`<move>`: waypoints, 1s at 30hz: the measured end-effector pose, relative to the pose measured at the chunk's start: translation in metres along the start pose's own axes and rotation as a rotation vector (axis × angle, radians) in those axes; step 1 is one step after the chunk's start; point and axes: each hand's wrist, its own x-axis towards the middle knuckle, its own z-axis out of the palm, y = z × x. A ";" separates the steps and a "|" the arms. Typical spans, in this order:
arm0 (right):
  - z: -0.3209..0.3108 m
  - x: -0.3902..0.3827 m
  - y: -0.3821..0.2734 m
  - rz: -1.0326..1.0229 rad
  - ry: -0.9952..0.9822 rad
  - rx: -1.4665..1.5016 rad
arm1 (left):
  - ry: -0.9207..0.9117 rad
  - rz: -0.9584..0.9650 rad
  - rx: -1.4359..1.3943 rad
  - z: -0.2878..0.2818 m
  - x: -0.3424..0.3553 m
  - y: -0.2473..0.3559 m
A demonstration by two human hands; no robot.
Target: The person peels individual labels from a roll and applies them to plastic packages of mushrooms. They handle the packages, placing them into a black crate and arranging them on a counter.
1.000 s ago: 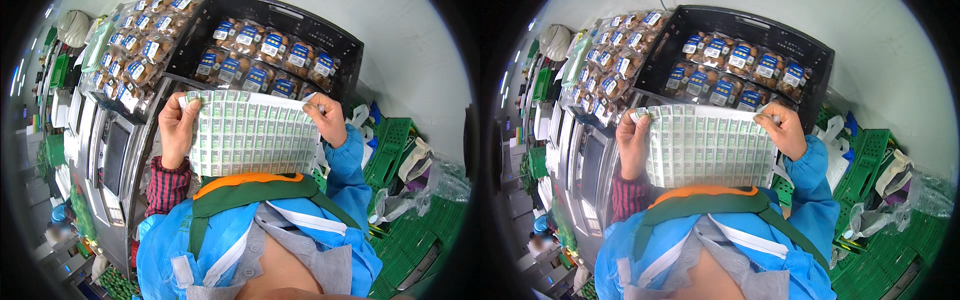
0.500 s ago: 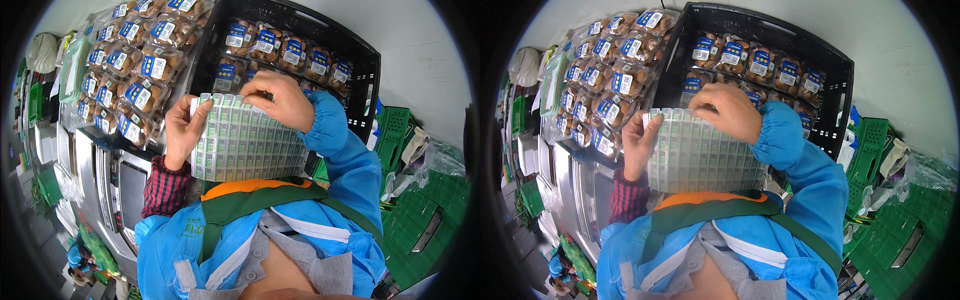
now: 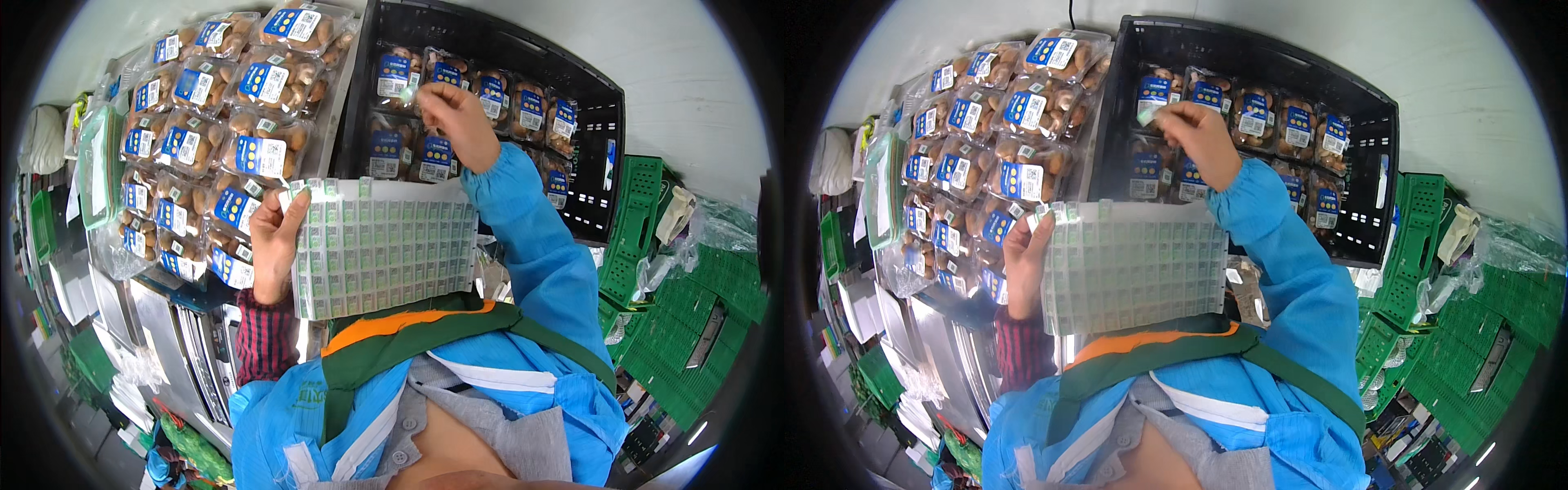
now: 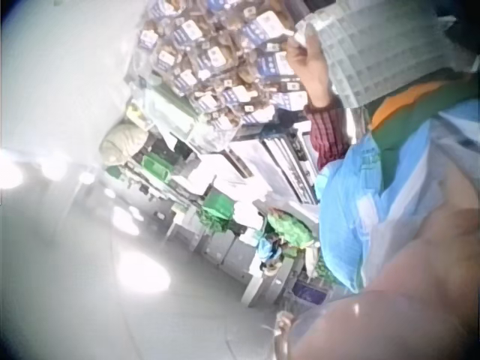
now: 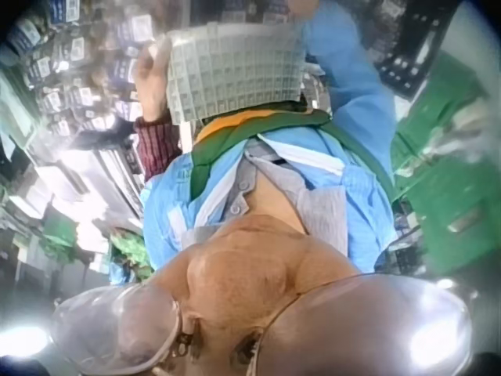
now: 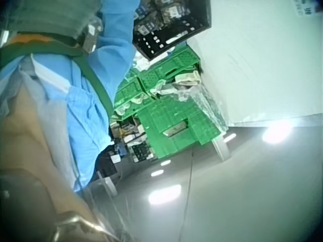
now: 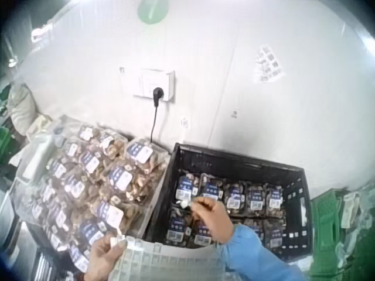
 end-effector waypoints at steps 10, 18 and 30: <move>0.008 0.175 0.118 0.152 0.719 0.130 | 0.139 0.079 0.176 -0.013 -0.015 0.015; 0.022 0.200 0.138 0.187 0.891 -0.185 | 0.171 0.054 0.087 -0.016 -0.008 0.008; -0.016 0.176 0.106 -0.178 0.347 -0.351 | 0.040 0.016 0.114 -0.013 0.014 0.006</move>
